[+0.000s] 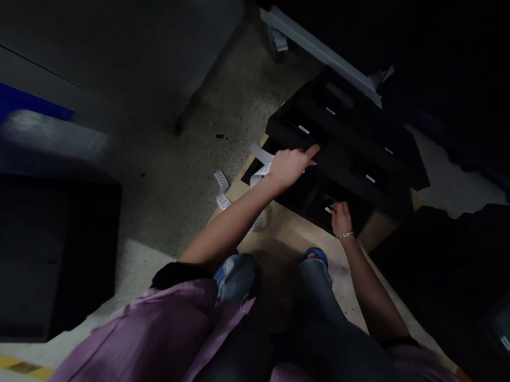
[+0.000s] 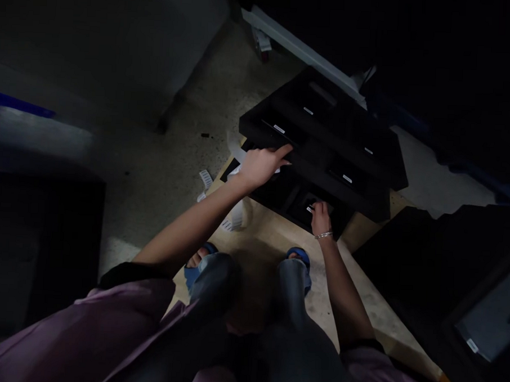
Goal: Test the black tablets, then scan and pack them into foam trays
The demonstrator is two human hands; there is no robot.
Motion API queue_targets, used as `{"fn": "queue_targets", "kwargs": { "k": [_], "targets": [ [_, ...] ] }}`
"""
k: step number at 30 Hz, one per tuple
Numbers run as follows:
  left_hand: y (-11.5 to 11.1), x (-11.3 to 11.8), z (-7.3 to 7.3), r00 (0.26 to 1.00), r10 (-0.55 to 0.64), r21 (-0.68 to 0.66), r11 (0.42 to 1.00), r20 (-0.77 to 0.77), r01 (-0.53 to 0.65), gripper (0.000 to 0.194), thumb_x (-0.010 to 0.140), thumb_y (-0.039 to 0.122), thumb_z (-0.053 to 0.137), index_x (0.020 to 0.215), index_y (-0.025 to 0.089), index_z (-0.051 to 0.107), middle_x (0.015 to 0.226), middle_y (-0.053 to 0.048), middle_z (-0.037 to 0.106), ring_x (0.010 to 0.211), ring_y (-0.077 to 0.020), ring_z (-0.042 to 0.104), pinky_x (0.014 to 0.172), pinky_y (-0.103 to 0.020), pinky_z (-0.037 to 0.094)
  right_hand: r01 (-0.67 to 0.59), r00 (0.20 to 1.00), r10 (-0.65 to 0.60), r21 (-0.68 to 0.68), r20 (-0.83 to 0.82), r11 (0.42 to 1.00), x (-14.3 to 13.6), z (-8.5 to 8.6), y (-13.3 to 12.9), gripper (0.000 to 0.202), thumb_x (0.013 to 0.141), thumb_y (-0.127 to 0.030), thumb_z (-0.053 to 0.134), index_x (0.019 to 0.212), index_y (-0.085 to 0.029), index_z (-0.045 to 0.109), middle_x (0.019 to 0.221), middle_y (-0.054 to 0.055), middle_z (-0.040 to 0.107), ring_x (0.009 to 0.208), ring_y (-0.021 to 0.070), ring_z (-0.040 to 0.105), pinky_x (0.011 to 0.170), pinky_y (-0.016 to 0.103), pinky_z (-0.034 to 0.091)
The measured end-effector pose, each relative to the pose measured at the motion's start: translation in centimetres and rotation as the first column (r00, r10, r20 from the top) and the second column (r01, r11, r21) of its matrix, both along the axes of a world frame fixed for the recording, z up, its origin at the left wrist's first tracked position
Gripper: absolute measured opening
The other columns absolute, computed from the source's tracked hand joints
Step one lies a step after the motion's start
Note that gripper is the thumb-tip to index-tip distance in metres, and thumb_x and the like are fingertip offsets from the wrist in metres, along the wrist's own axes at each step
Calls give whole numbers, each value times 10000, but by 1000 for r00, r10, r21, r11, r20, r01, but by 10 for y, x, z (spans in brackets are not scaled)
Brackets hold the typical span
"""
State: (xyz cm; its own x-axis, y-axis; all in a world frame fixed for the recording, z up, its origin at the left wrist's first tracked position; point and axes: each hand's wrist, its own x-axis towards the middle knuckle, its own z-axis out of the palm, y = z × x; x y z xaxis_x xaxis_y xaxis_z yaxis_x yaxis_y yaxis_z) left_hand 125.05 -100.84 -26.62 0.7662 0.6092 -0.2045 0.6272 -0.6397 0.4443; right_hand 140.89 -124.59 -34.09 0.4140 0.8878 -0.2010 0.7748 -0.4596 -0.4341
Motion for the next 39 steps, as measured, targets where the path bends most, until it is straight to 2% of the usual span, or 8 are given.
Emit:
{"fn": "queue_targets", "kwargs": {
  "k": [7, 18, 22, 25, 29, 33, 36, 39],
  "targets": [
    [-2, -2, -4, 998, -30, -36, 999, -51, 28, 348, 911, 384, 440, 1226, 262, 525, 900, -114, 697, 836, -302, 665, 652, -366, 502, -7, 1000, 6, -51, -21, 999, 4, -4, 5, 134, 777, -77, 416, 842, -186, 459, 917, 87, 465, 789, 191, 515, 749, 353, 471],
    [0, 2, 0, 999, -17, -16, 1000, -31, 16, 344, 899, 396, 456, 1208, 272, 541, 884, -114, 695, 814, -297, 664, 640, -355, 487, 170, 983, -156, -160, 96, 972, -2, -7, 8, 134, 761, -97, 501, 864, -172, 458, 954, 115, 495, 818, 217, 511, 767, 371, 454],
    [5, -1, 1, 998, -44, -37, 998, -48, 43, 328, 905, 374, 450, 1206, 285, 544, 901, -99, 693, 829, -288, 661, 639, -341, 481, 276, 955, -246, -197, 166, 941, 6, 5, -1, 173, 773, -233, 576, 900, -143, 500, 954, 145, 500, 784, 247, 521, 708, 407, 456],
    [17, -4, 2, 986, -164, -53, 985, -39, 162, 311, 908, 297, 444, 1199, 312, 552, 957, -72, 683, 868, -268, 651, 647, -319, 474, 296, 947, -265, -177, 180, 939, 3, 19, -1, 187, 800, -275, 558, 919, -131, 550, 988, 164, 498, 867, 267, 527, 755, 416, 452],
    [36, -5, 5, 942, -333, -77, 941, -37, 329, 310, 893, 225, 449, 1158, 314, 584, 1005, -48, 666, 940, -227, 619, 685, -285, 461, 106, 994, -101, -160, 37, 981, -32, 22, 37, 157, 855, -228, 490, 898, -160, 624, 964, 118, 572, 921, 211, 552, 826, 328, 444],
    [46, -2, 9, 904, -424, -110, 902, -49, 418, 281, 899, 218, 427, 1111, 287, 600, 1027, -37, 653, 957, -204, 602, 687, -266, 452, -144, 982, 118, -179, -151, 973, -80, 1, 106, 163, 848, -166, 517, 913, -219, 657, 914, 23, 660, 863, 143, 598, 799, 233, 443],
    [46, -2, 11, 899, -435, -107, 897, -49, 428, 279, 901, 205, 415, 1100, 273, 597, 1022, -37, 652, 950, -206, 602, 675, -269, 453, -202, 973, 169, -223, -156, 954, -98, -14, 145, 177, 852, -160, 508, 935, -187, 662, 946, 67, 670, 888, 186, 605, 813, 283, 437],
    [45, -3, 11, 900, -433, -105, 898, -38, 428, 265, 904, 204, 408, 1073, 258, 605, 1005, -41, 656, 925, -210, 611, 642, -265, 446, -217, 974, 189, -291, -122, 932, -103, -26, 160, 162, 858, -210, 515, 842, -131, 655, 878, 117, 661, 860, 231, 602, 805, 357, 436]
  ]
}}
